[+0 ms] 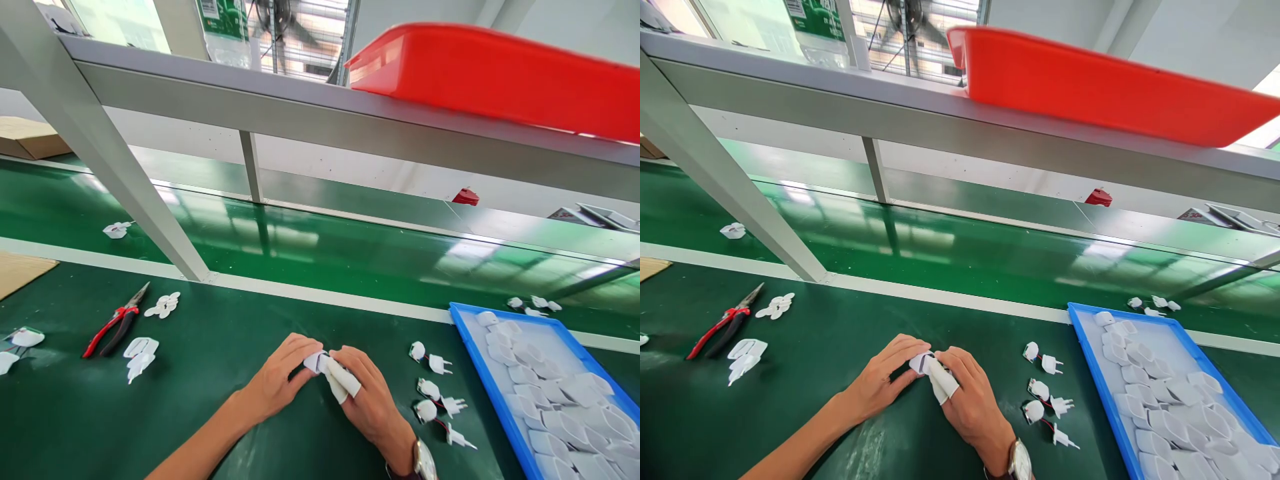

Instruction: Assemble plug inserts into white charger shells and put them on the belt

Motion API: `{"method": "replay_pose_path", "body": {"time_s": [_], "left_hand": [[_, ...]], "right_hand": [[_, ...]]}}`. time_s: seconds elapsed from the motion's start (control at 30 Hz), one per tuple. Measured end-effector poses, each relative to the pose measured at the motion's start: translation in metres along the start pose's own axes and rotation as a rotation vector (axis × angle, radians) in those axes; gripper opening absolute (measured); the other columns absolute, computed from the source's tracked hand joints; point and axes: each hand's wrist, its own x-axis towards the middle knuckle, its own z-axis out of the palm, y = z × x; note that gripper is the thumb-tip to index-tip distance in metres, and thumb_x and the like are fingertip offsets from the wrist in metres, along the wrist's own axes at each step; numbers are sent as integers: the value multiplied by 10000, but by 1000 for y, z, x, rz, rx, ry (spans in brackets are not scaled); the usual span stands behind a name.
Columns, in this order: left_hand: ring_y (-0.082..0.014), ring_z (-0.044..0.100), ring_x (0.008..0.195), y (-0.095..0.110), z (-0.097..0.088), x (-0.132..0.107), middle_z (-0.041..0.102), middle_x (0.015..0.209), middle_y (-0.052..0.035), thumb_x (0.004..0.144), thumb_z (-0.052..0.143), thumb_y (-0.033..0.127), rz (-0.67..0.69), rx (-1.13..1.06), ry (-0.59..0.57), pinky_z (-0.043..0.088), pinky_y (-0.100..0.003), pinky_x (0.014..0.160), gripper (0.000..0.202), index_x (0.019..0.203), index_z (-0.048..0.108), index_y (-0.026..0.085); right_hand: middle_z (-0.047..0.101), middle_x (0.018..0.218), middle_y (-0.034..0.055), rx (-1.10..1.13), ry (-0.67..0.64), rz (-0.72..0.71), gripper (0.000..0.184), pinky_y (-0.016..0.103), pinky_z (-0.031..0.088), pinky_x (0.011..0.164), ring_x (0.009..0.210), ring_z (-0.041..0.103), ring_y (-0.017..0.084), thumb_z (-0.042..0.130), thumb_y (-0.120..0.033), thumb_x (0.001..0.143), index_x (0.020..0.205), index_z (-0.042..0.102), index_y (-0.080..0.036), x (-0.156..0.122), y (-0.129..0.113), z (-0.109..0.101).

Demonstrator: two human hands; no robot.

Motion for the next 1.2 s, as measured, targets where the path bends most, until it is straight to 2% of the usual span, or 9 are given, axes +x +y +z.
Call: {"method": "replay_pose_path", "body": {"time_s": [0.17,0.37,0.53,0.63,0.73,0.87,0.97,1.07,1.2], "left_hand": [[-235,654,1086,2,3,-1,721,1207,-97,1001,594,204,-33,-18,-11,581,-407,957,361,1359,601,251],[-224,651,1082,5,6,-3,717,1187,-77,993,600,202,-104,-67,-11,574,-376,960,357,1343,615,269],[-222,671,1074,10,3,-2,713,1166,-77,986,618,274,-230,-144,-31,576,-362,951,326,1311,635,272],[-222,672,1099,11,1,0,708,1197,-72,983,621,290,-261,-189,-64,564,-361,976,337,1320,628,286],[-218,671,1126,10,1,-1,706,1236,-58,986,620,288,-299,-208,-107,547,-351,1004,339,1324,625,303],[-208,680,1116,7,4,-6,715,1232,-46,971,649,277,-309,-212,-107,548,-327,1001,338,1308,635,300],[-197,689,1093,7,5,-8,717,1211,-38,966,657,262,-303,-195,-100,564,-315,981,350,1313,630,303],[-193,687,1075,10,9,-6,680,1243,-59,973,641,243,-266,-121,-56,587,-324,951,406,1370,581,303],[-168,686,919,12,16,-5,639,1222,-89,932,700,214,-92,-47,154,625,-303,828,428,1333,556,252]], "right_hand": [[702,1167,105,46,-20,2,523,500,613,971,1090,679,254,577,-70,948,1429,510,-264,3,-1,0],[623,1279,144,104,-124,87,499,498,596,965,1163,623,281,570,-113,954,1427,503,-259,9,-11,2],[625,1236,128,244,-63,128,536,418,610,900,1111,626,242,564,-105,961,1459,454,-267,12,-12,1],[627,1247,119,305,-72,162,536,419,594,930,1119,621,238,600,-135,965,1458,445,-279,12,-9,-2],[621,1245,117,311,-82,161,518,422,585,931,1118,617,237,569,-95,965,1439,475,-280,11,-9,-2],[613,1219,123,301,-52,130,520,417,581,909,1094,612,232,520,-37,951,1419,509,-264,8,-10,1],[621,1225,123,342,-74,145,506,410,572,925,1105,612,228,536,-54,953,1416,532,-260,6,-8,4],[665,1193,92,476,-6,272,420,347,580,876,1038,653,200,570,-131,971,1362,597,-284,2,-3,10],[746,1047,62,742,93,678,231,319,582,807,912,692,199,634,-321,971,1171,730,-256,-4,-1,20]]}}
